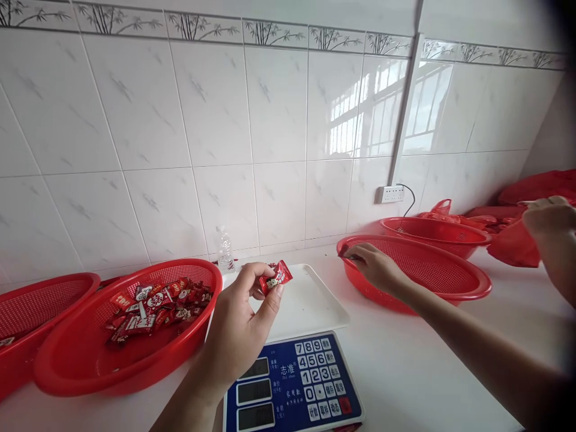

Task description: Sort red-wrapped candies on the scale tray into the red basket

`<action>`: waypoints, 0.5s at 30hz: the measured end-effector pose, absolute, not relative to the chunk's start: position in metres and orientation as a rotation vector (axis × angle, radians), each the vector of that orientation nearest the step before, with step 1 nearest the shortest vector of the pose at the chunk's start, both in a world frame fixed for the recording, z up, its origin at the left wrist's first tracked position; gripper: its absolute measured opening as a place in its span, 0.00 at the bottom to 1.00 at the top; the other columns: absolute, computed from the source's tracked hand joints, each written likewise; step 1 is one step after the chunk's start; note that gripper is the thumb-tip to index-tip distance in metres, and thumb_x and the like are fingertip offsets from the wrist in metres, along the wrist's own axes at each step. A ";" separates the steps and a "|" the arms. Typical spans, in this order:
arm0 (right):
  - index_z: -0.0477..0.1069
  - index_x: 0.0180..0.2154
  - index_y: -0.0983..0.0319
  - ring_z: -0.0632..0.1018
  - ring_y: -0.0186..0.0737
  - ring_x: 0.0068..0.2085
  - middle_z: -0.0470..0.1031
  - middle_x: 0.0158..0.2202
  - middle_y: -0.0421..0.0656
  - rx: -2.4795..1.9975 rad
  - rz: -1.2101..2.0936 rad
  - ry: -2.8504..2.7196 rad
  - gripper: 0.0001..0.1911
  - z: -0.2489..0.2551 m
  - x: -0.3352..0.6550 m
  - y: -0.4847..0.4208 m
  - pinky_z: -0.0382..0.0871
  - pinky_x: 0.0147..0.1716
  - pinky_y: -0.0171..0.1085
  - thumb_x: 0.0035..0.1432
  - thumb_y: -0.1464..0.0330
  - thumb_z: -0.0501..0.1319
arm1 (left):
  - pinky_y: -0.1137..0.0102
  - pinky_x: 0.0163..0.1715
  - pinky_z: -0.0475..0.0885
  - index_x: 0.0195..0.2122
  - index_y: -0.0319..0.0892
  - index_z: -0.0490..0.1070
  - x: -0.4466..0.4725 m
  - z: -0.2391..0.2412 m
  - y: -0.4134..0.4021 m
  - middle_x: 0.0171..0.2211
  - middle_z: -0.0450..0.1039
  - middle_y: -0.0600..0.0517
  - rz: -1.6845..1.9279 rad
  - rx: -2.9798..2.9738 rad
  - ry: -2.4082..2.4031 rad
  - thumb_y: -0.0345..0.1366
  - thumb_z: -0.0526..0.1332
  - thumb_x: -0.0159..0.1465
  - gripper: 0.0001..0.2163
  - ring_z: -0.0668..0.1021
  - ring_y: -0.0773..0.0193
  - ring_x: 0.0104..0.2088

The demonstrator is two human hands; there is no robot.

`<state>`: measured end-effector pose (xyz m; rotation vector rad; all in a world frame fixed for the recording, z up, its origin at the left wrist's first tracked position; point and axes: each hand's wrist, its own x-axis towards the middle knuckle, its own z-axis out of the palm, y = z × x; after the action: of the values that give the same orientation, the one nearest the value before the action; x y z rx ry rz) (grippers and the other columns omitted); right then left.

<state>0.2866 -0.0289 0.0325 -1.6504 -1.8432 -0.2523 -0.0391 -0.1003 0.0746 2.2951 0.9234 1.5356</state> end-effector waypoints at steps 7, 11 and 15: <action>0.75 0.42 0.59 0.69 0.64 0.55 0.71 0.53 0.54 -1.721 -0.198 -1.668 0.15 0.019 0.288 -0.034 0.65 0.48 0.61 0.56 0.63 0.56 | 0.73 0.29 0.68 0.43 0.48 0.65 -0.038 0.070 -0.097 0.34 0.73 0.55 1.282 2.224 0.959 0.38 0.55 0.65 0.06 0.73 0.68 0.30; 0.70 0.51 0.56 0.77 0.46 0.47 0.76 0.49 0.47 -1.468 0.033 -1.840 0.21 0.018 0.226 -0.053 0.75 0.42 0.45 0.63 0.55 0.49 | 0.72 0.28 0.66 0.46 0.48 0.65 -0.035 0.066 -0.091 0.32 0.74 0.55 1.096 2.196 1.009 0.38 0.55 0.66 0.08 0.74 0.66 0.30; 0.70 0.50 0.60 0.77 0.43 0.46 0.78 0.44 0.48 -1.034 0.469 -1.945 0.22 0.024 0.169 -0.076 0.73 0.44 0.42 0.62 0.54 0.53 | 0.71 0.31 0.66 0.42 0.48 0.67 -0.032 0.063 -0.087 0.34 0.75 0.56 0.929 2.253 1.008 0.36 0.55 0.65 0.06 0.74 0.65 0.32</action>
<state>0.1691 -0.0761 0.0242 -1.0343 -1.9450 0.4688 -0.0316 -0.0871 0.0633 2.2529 1.0081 0.9292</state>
